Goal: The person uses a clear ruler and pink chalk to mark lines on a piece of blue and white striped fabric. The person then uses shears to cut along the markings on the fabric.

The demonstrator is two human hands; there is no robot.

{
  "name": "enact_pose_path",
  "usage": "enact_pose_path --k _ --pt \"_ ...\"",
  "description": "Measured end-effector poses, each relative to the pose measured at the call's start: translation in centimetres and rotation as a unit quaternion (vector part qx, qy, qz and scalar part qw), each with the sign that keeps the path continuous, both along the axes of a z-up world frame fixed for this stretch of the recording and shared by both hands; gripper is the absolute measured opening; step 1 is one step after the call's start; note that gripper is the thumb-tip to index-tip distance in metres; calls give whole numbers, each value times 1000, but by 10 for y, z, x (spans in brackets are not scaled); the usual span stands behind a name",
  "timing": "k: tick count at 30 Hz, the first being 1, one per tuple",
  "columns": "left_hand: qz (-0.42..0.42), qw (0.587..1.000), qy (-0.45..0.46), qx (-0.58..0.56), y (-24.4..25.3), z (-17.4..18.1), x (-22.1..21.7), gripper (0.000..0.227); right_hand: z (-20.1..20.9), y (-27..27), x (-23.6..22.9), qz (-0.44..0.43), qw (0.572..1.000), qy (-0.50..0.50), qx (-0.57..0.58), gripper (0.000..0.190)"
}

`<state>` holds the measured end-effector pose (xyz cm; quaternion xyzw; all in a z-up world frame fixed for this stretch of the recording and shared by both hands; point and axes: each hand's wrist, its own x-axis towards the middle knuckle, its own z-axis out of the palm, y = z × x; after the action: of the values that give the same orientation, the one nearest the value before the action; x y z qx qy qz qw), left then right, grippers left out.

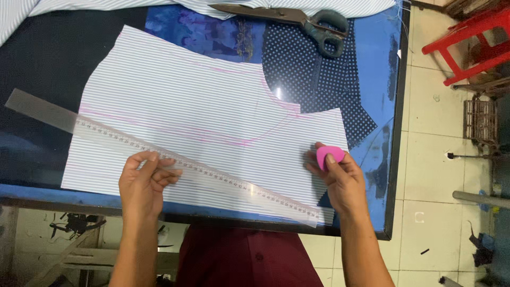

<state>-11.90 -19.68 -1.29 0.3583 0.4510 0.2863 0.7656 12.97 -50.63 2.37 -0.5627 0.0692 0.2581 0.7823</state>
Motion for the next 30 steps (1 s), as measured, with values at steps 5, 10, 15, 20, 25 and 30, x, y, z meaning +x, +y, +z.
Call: enact_pose_path --k 5,10,15,20,25,30 --pt "-6 1000 16 -22 0 -1 5 15 -2 -12 2 -8 1000 -9 -13 8" --pt "18 997 72 -19 -13 2 9 20 19 -6 -26 123 979 -99 -127 36" --pt "35 998 53 2 -36 15 12 15 41 43 -72 418 815 -294 -272 26" --pt "55 998 -4 33 -30 19 -1 18 37 85 -79 416 822 -293 -255 27" --pt "44 998 39 37 3 40 -10 14 14 104 -71 402 849 -280 -199 24" --pt "-160 695 462 528 47 10 -40 78 20 120 -43 244 923 -265 -139 13"
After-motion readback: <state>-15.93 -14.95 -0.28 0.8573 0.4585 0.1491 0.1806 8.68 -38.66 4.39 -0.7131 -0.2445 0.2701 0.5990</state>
